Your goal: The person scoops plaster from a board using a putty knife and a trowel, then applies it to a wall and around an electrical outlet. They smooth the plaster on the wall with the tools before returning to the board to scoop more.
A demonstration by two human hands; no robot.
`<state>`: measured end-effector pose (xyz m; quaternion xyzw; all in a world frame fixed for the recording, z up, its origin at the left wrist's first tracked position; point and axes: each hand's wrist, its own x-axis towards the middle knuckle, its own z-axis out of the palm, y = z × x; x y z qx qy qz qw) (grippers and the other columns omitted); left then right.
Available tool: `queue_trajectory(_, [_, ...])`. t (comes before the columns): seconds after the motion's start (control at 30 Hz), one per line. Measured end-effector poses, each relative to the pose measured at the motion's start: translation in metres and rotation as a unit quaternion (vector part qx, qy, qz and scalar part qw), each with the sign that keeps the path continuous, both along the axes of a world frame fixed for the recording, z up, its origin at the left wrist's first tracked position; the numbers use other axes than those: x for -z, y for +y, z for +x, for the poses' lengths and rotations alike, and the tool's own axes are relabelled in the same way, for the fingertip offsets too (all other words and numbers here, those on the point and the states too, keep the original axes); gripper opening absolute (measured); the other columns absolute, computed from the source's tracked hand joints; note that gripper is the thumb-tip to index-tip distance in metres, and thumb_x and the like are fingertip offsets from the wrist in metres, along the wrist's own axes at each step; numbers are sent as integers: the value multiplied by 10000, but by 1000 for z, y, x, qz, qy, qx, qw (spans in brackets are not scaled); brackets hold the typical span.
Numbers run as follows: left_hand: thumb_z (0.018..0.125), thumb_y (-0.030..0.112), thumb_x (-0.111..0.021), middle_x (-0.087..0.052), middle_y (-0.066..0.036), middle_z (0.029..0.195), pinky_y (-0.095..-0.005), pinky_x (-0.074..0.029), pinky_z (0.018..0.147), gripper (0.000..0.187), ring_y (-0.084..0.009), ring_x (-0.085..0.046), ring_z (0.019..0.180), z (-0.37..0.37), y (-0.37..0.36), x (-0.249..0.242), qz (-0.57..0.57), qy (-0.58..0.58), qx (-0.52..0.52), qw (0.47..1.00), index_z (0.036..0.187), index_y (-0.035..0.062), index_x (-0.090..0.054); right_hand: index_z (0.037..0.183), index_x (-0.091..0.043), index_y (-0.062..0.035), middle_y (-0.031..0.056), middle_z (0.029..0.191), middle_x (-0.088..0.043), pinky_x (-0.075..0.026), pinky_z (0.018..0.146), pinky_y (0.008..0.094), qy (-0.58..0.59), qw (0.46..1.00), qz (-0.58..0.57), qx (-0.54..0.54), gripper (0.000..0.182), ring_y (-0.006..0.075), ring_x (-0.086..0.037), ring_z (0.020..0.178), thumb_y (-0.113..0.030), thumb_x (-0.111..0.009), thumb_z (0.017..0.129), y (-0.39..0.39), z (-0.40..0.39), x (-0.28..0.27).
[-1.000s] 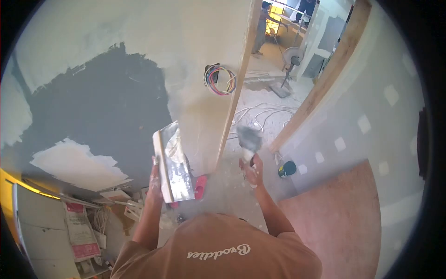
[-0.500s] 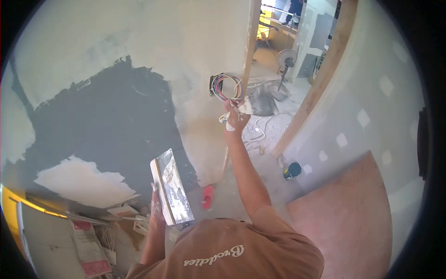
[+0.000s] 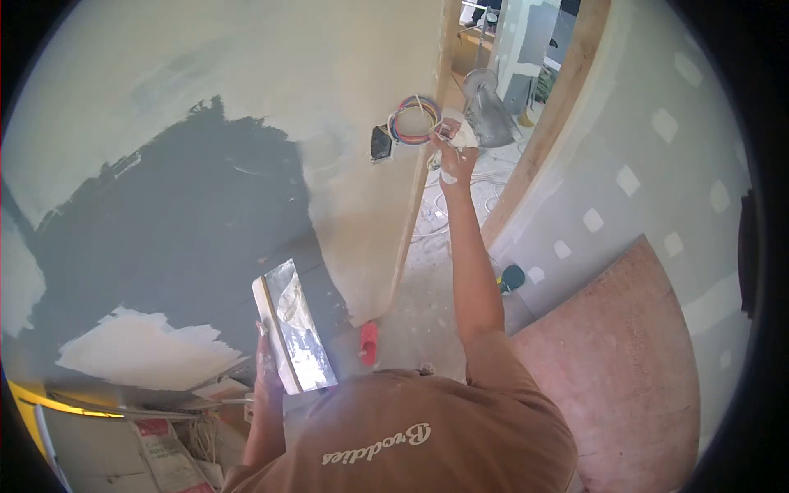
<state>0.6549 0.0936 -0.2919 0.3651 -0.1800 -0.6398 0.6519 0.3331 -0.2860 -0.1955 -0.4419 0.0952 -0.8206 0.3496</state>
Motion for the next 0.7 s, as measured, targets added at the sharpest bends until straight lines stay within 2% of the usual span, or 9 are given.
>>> queue_trajectory(0.13, [987, 602, -401, -678, -144, 1075, -396, -618, 755, 665, -246, -712, 870, -24, -20, 6, 32, 10, -25, 999, 1348, 51, -491, 859, -520, -63, 20, 850, -567, -472, 674, 263, 150, 981, 24, 122, 274, 116, -562, 788, -31, -783, 788, 0, 3, 21])
queue_trajectory(0.2, [982, 601, -418, -678, -143, 1075, -396, -617, 757, 660, -244, -712, 874, -37, -31, 5, 18, 6, -22, 1000, 1344, 54, -495, 845, -527, -52, 12, 837, -550, -456, 675, 259, 130, 988, 46, 62, 258, 106, -532, 774, -57, -782, 807, 17, 1, 26])
queue_trajectory(0.3, [978, 595, -439, -669, -129, 1092, -392, -610, 776, 652, -242, -703, 895, -55, -41, 3, 13, 17, -10, 1000, 1345, 59, -491, 886, -547, -56, 28, 939, -607, -479, 818, 284, 150, 986, 75, -1, 234, 114, -577, 888, -3, -766, 822, 15, 0, 41])
queue_trajectory(0.33, [978, 595, -439, -669, -129, 1092, -392, -610, 776, 652, -242, -703, 895, -55, -43, 7, 14, 15, -12, 1000, 1345, 59, -491, 886, -547, -56, 28, 939, -607, -479, 818, 284, 148, 986, 76, -3, 234, 114, -577, 888, -3, -766, 822, 14, 0, 43])
queue_trajectory(0.4, [996, 574, -414, -592, -184, 1229, -435, -576, 875, 676, -287, -653, 1044, -49, -48, 26, 0, 28, 15, 999, 1407, 38, -409, 931, -566, -45, 32, 970, -606, -487, 799, 281, 127, 989, 61, -33, 181, 122, -587, 902, -23, -731, 861, 20, -2, 46])
queue_trajectory(0.5, [1008, 559, -398, -583, -172, 1253, -444, -562, 903, 656, -295, -640, 1074, -51, -53, 30, -6, 18, 28, 999, 1417, 47, -403, 968, -573, -43, 27, 977, -601, -496, 747, 268, 120, 984, 100, -87, 135, 116, -598, 881, -64, -691, 907, 48, -10, 34])
queue_trajectory(0.6, [1016, 551, -382, -577, -158, 1269, -432, -549, 926, 642, -290, -633, 1091, -64, -57, 18, 7, 11, 25, 1000, 1418, 52, -405, 1006, -581, -31, 35, 984, -592, -520, 722, 266, 192, 966, 175, -3, 125, 106, -590, 820, -115, -653, 949, 60, -25, 86])
queue_trajectory(0.67, [1019, 548, -378, -572, -154, 1282, -420, -543, 934, 631, -276, -635, 1088, -68, -59, 16, 14, 15, 22, 1000, 1417, 60, -411, 1042, -583, -22, 23, 955, -586, -526, 705, 273, 93, 961, 226, -126, 137, 101, -574, 771, -121, -634, 963, 79, -36, 153])
queue_trajectory(0.7, [1019, 548, -378, -572, -154, 1282, -420, -543, 934, 631, -276, -635, 1088, -69, -61, 17, 15, 14, 21, 1000, 1417, 60, -411, 1056, -580, -28, 16, 927, -585, -512, 683, 267, 181, 929, 303, -112, 135, 91, -562, 759, -122, -621, 969, 105, -43, 161])
